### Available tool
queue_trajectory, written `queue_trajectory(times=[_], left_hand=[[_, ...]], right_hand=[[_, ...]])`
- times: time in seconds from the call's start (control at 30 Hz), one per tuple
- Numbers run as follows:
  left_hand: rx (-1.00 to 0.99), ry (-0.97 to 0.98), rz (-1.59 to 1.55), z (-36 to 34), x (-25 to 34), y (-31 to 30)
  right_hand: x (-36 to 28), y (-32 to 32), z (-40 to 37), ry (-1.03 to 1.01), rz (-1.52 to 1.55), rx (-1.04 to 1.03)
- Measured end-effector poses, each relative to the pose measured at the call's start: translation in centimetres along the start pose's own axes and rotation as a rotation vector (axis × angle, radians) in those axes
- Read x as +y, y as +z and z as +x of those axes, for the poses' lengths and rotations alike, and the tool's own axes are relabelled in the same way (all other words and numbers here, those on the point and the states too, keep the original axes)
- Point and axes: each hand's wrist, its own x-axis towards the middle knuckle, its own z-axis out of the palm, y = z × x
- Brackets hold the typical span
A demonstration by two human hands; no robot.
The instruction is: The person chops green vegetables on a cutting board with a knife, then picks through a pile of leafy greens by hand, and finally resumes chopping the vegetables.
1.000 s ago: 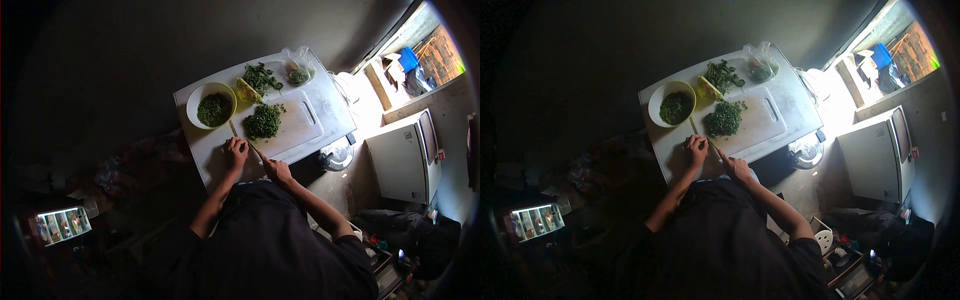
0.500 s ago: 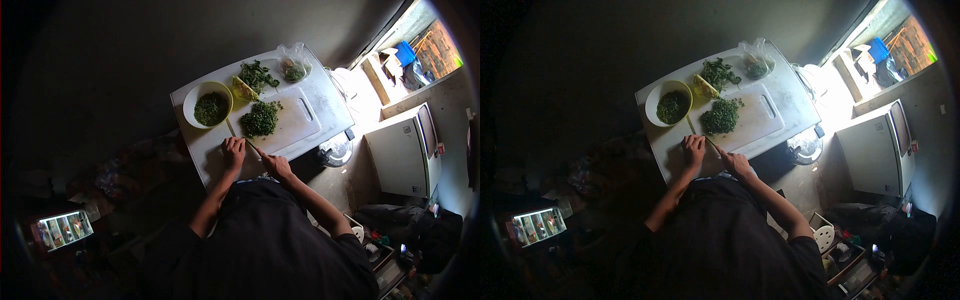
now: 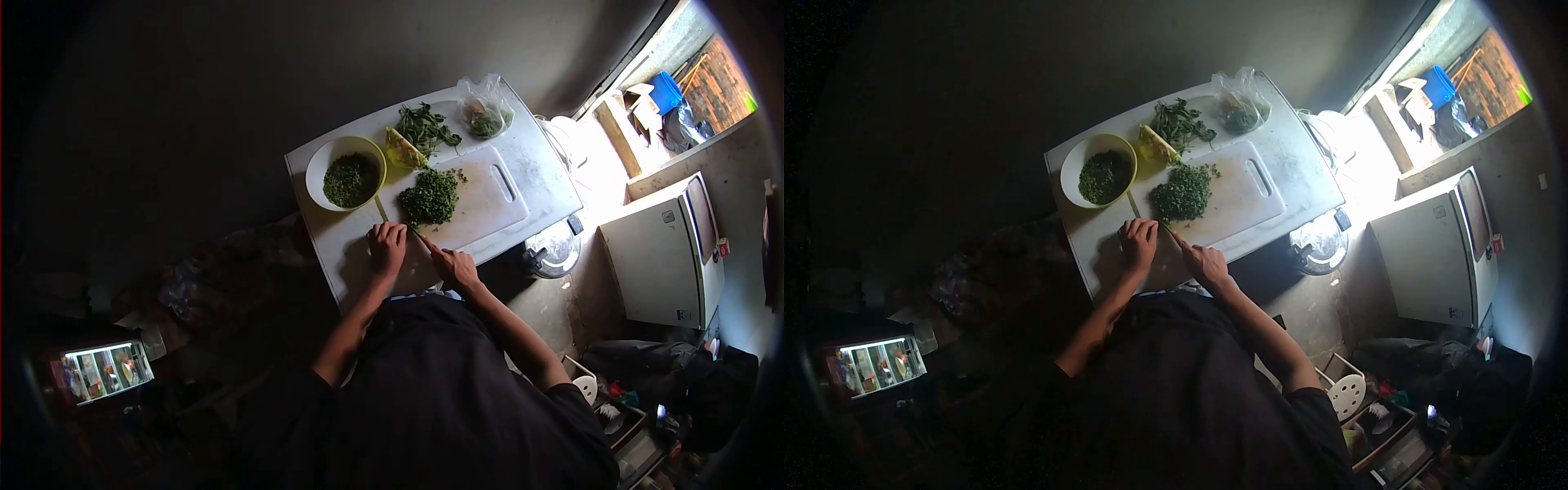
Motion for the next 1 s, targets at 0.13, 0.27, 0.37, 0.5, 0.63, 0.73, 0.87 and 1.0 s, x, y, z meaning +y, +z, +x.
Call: queue_trajectory(times=[0.13, 0.27, 0.37, 0.5, 0.63, 0.73, 0.87, 1.0], left_hand=[[-0.016, 0.010, 0.002, -0.1, 0.0, 0.0], [-0.047, 0.019, 0.036, -0.1, -0.1, -0.4], [-0.022, 0.010, 0.022, -0.4, -0.6, 0.0], [0.020, -0.019, -0.008, -0.4, -0.8, 0.0], [0.027, 0.029, -0.003, -0.1, -0.6, -0.4], [0.028, 0.043, -0.011, -0.2, -0.7, -0.1], [0.016, 0.010, -0.007, -0.3, -0.6, -0.1], [0.017, 0.028, -0.017, -0.2, -1.0, 0.0]], right_hand=[[0.1, 0.0, -0.1, -0.024, -0.007, 0.055], [0.1, 0.3, -0.3, 0.002, 0.036, 0.066], [-0.4, -0.4, -0.3, 0.014, 0.052, 0.051], [-0.5, -0.8, -0.5, -0.027, 0.093, 0.044], [-0.5, -1.1, -1.3, -0.074, 0.087, 0.045], [-0.4, -0.8, -1.8, -0.074, 0.075, -0.007], [-0.1, 0.1, -2.1, -0.061, 0.060, 0.000], [-0.4, 1.3, -1.3, -0.031, 0.044, -0.002]])
